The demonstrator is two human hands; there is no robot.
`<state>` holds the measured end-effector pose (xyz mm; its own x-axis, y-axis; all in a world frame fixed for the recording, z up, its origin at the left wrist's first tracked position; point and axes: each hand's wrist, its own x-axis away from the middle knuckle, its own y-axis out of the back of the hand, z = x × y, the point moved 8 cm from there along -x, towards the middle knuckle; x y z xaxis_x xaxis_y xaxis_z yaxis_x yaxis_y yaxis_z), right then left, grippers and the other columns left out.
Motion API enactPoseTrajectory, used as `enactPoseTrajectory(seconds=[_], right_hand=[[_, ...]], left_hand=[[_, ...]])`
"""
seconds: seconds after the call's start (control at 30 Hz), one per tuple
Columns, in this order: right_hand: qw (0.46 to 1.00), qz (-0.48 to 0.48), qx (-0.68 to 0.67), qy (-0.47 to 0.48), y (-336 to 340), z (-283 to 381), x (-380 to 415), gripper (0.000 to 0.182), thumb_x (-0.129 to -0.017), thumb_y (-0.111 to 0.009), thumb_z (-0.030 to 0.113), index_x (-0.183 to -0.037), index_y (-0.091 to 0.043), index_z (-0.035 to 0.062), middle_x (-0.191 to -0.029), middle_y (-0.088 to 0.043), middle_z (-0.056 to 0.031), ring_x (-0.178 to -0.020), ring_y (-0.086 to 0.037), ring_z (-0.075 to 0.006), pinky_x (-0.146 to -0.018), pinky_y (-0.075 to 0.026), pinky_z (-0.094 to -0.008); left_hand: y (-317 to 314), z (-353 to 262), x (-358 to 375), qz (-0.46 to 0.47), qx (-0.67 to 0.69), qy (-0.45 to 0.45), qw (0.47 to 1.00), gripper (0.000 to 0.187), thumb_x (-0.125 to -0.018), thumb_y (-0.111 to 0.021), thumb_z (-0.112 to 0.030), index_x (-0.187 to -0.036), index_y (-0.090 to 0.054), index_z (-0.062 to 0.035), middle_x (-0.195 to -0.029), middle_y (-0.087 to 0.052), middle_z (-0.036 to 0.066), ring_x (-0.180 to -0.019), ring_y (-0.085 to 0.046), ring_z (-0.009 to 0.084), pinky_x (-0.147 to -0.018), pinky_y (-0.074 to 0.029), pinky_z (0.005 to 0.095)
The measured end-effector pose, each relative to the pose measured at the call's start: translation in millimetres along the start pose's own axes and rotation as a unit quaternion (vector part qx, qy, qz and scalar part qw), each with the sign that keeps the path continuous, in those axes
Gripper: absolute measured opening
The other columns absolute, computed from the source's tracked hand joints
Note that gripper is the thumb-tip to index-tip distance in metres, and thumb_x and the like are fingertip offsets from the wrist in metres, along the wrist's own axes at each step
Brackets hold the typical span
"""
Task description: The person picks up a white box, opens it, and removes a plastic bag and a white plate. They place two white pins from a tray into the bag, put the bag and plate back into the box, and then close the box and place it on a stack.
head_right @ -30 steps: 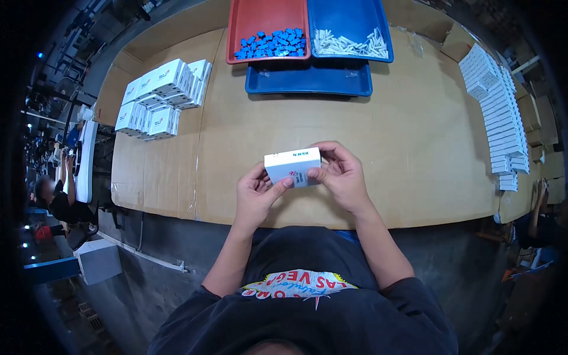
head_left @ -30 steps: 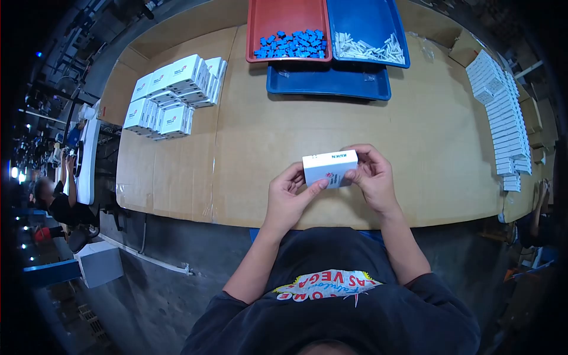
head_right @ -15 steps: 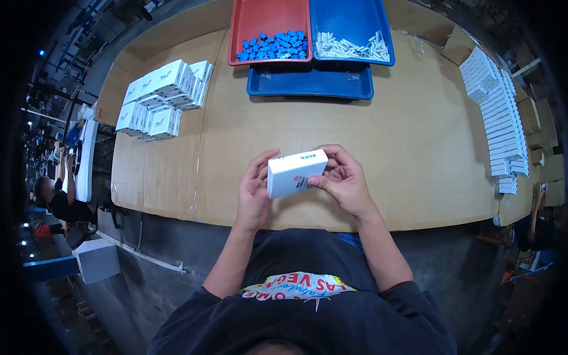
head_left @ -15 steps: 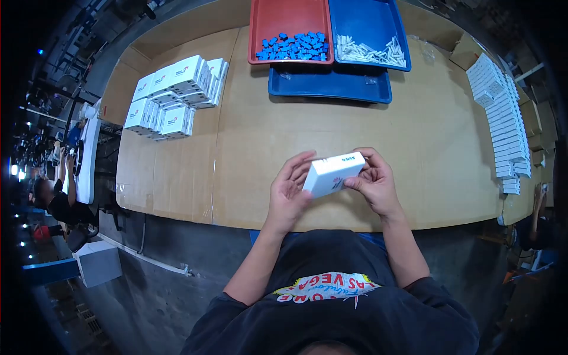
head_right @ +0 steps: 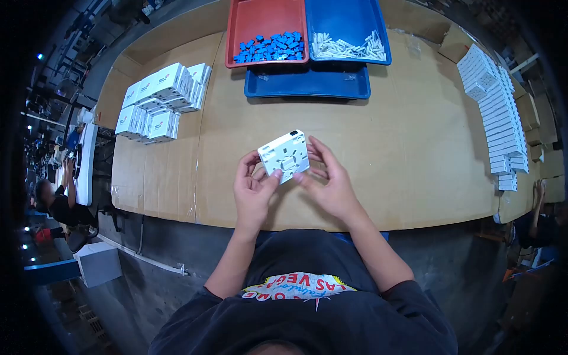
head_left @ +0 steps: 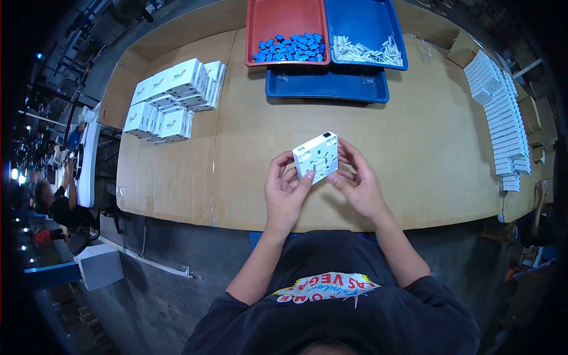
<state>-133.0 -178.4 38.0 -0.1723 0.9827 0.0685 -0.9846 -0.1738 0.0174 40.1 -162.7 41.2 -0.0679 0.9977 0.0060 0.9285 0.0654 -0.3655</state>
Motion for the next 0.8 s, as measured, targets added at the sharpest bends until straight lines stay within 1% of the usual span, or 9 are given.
enactPoseTrajectory(seconds=[0.13,0.27,0.37,0.5,0.57,0.6,0.63,0.7,0.8], right_hand=[[0.999,-0.012,-0.013,0.038,-4.9,2.2,2.1,0.106,-0.076,-0.093,0.024,-0.158,-0.031,0.0022,-0.156,-0.043,-0.0174,-0.143,-0.047,-0.0289,-0.114,-0.046,-0.0478],[0.980,0.034,0.051,0.191,5.9,35.0,0.0,0.099,-0.072,-0.090,0.013,-0.155,-0.035,0.0041,-0.158,-0.042,-0.0177,-0.145,-0.044,-0.0310,-0.120,-0.038,-0.0445],[0.961,0.019,0.091,0.259,17.5,40.4,1.7,0.098,-0.071,-0.091,0.018,-0.152,-0.038,0.0054,-0.155,-0.045,-0.0199,-0.144,-0.047,-0.0350,-0.120,-0.038,-0.0436],[0.960,0.020,0.142,0.242,46.2,36.5,2.0,0.096,-0.072,-0.090,0.018,-0.152,-0.038,0.0049,-0.157,-0.044,-0.0213,-0.147,-0.044,-0.0352,-0.121,-0.036,-0.0440],[0.963,-0.012,0.172,0.207,73.3,30.6,-0.4,0.095,-0.072,-0.089,0.018,-0.151,-0.039,0.0048,-0.155,-0.046,-0.0214,-0.145,-0.046,-0.0350,-0.121,-0.036,-0.0432],[0.960,-0.037,0.183,0.208,90.5,25.9,-3.4,0.096,-0.072,-0.090,0.019,-0.151,-0.039,0.0032,-0.152,-0.049,-0.0207,-0.143,-0.048,-0.0328,-0.121,-0.036,-0.0424],[0.958,-0.078,0.199,0.194,111.8,23.0,-5.6,0.095,-0.072,-0.090,0.022,-0.150,-0.040,0.0037,-0.148,-0.052,-0.0206,-0.139,-0.051,-0.0336,-0.119,-0.039,-0.0421],[0.950,-0.150,0.224,0.157,151.6,13.6,-9.0,0.094,-0.071,-0.090,0.027,-0.149,-0.042,0.0046,-0.141,-0.058,-0.0205,-0.133,-0.057,-0.0351,-0.113,-0.044,-0.0415],[0.930,-0.229,0.224,0.178,219.4,-13.9,-27.5,0.094,-0.071,-0.091,0.029,-0.148,-0.042,0.0053,-0.139,-0.059,-0.0217,-0.132,-0.057,-0.0345,-0.113,-0.044,-0.0417]], left_hand=[[-18.5,1.8,9.7,0.084,-0.089,-0.061,0.991,0.058,-0.087,-0.069,0.012,-0.138,-0.044,-0.0011,-0.145,-0.050,0.017,-0.133,-0.056,0.0259,-0.111,-0.050,0.0398],[-30.1,-4.2,10.8,0.147,-0.169,-0.093,0.970,0.061,-0.084,-0.071,0.007,-0.139,-0.046,-0.0032,-0.148,-0.051,0.019,-0.138,-0.053,0.0294,-0.115,-0.045,0.0424],[-27.7,5.4,16.1,0.145,-0.230,-0.052,0.961,0.060,-0.084,-0.073,0.002,-0.139,-0.049,-0.0025,-0.148,-0.052,0.019,-0.138,-0.054,0.0300,-0.116,-0.043,0.0427],[-23.6,15.5,22.8,0.120,-0.261,0.023,0.957,0.052,-0.087,-0.072,0.001,-0.135,-0.052,0.0004,-0.123,-0.061,0.013,-0.112,-0.063,0.0204,-0.101,-0.051,0.0378],[-19.6,2.6,27.4,0.109,-0.175,0.022,0.978,0.033,-0.089,-0.064,0.005,-0.121,-0.056,0.0010,-0.100,-0.061,0.010,-0.091,-0.061,0.0160,-0.084,-0.052,0.0354],[-29.7,-25.4,29.5,0.130,-0.144,-0.025,0.981,0.020,-0.096,-0.061,-0.012,-0.112,-0.054,-0.0015,-0.089,-0.056,0.007,-0.076,-0.054,0.0140,-0.069,-0.046,0.0316],[-40.6,-58.7,33.8,0.147,-0.111,-0.070,0.980,0.027,-0.103,-0.057,-0.030,-0.103,-0.052,-0.0040,-0.077,-0.052,0.004,-0.061,-0.046,0.0120,-0.054,-0.040,0.0279],[-62.3,-139.6,47.7,0.196,-0.043,-0.216,0.956,0.030,-0.102,-0.060,-0.033,-0.118,-0.055,-0.0083,-0.089,-0.060,0.002,-0.060,-0.050,0.0100,-0.052,-0.041,0.0267],[-96.3,-252.0,81.8,0.323,0.165,-0.439,0.822,0.047,-0.100,-0.066,-0.037,-0.141,-0.061,-0.0149,-0.107,-0.073,-0.001,-0.059,-0.057,0.0069,-0.048,-0.043,0.0249]])
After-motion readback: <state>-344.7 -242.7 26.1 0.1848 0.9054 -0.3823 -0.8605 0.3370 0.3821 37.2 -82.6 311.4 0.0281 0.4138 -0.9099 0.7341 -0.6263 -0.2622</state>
